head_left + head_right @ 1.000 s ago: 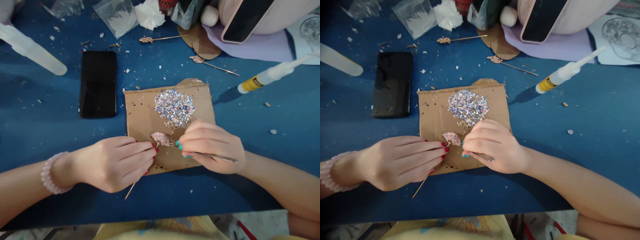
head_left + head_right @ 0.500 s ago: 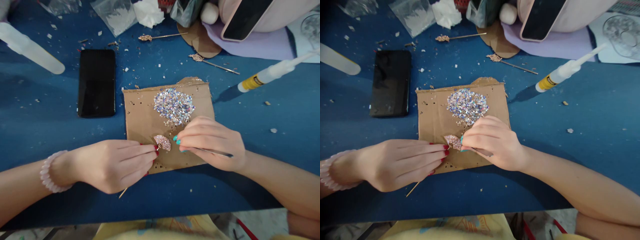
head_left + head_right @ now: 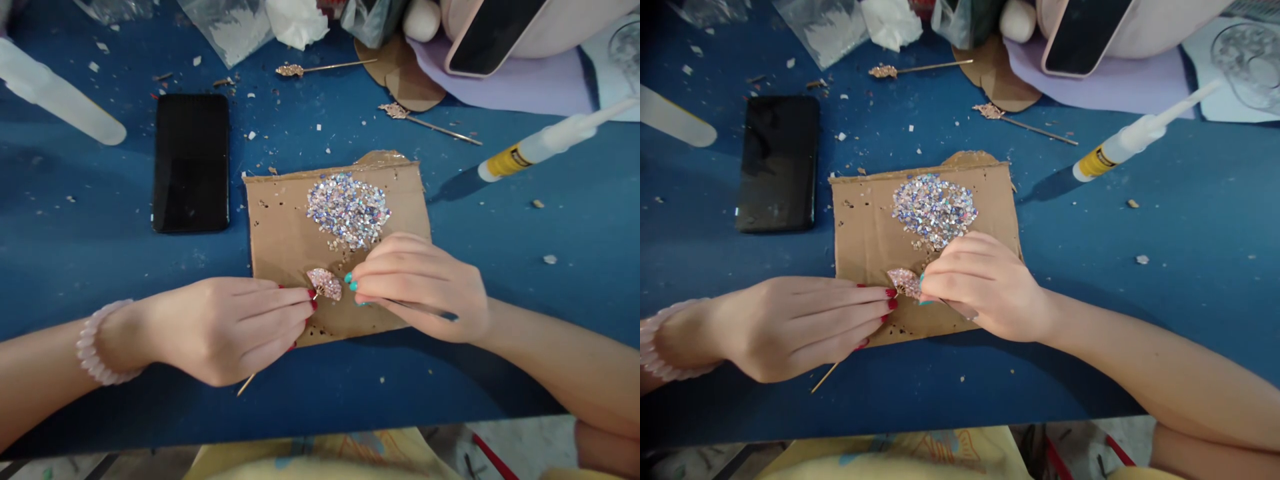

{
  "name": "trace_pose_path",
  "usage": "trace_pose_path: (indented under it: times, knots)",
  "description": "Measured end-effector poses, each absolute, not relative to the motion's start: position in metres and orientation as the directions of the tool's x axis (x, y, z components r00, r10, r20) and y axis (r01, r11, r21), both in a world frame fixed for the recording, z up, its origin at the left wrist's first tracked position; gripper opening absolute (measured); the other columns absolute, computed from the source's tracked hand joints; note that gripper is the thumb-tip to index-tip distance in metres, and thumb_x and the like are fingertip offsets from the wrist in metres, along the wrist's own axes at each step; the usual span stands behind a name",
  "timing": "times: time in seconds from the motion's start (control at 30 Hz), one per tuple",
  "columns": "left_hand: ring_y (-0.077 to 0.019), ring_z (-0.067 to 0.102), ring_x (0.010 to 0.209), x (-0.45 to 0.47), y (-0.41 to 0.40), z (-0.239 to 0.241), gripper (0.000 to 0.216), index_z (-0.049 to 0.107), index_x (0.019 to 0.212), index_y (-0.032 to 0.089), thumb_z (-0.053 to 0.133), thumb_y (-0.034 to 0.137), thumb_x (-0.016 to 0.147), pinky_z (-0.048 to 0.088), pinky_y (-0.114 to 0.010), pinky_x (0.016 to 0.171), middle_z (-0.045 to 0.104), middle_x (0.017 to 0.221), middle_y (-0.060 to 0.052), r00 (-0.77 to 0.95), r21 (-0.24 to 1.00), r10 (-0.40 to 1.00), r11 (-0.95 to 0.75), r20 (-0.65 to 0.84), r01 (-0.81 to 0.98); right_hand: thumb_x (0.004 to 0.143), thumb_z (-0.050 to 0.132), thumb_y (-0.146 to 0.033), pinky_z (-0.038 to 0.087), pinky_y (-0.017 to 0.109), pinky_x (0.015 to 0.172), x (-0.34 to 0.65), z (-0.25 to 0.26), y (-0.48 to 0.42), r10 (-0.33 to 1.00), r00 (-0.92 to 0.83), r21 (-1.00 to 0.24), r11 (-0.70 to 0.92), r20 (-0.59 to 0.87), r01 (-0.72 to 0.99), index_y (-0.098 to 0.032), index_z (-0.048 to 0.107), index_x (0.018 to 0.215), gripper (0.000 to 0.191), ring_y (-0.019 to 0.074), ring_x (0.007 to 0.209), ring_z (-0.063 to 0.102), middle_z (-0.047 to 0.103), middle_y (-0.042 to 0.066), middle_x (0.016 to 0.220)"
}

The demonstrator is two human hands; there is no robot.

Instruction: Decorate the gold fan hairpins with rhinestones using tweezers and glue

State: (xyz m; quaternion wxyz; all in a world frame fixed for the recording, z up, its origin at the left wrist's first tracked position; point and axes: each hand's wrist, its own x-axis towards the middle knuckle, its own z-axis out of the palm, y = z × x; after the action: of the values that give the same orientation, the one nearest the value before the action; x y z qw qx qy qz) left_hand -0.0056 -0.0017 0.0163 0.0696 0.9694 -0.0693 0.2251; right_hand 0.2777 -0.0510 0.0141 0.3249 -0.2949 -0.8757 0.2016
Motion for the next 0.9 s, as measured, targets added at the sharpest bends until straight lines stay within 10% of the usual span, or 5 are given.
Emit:
trace_pose_path:
  times: [0.9]
  knots:
    - [-0.0242, 0.077, 0.103, -0.0082, 0.0006, 0.0092, 0.023, 0.071, 0.098, 0.005, 0.049, 0.011, 0.104, 0.068, -0.035, 0.089, 0.080, 0.108, -0.014, 0.890, 0.145, -0.089, -0.975, 0.447, -0.170, 0.094, 0.069, -0.016, 0.059, 0.032, 0.071, 0.2774, 0.0118, -0.0489, 0.707, -0.451, -0.544, 0.707, 0.545, 0.453, -0.018, 0.069, 0.095, 0.002, 0.0150, 0.074, 0.066, 0.074, 0.006, 0.084]
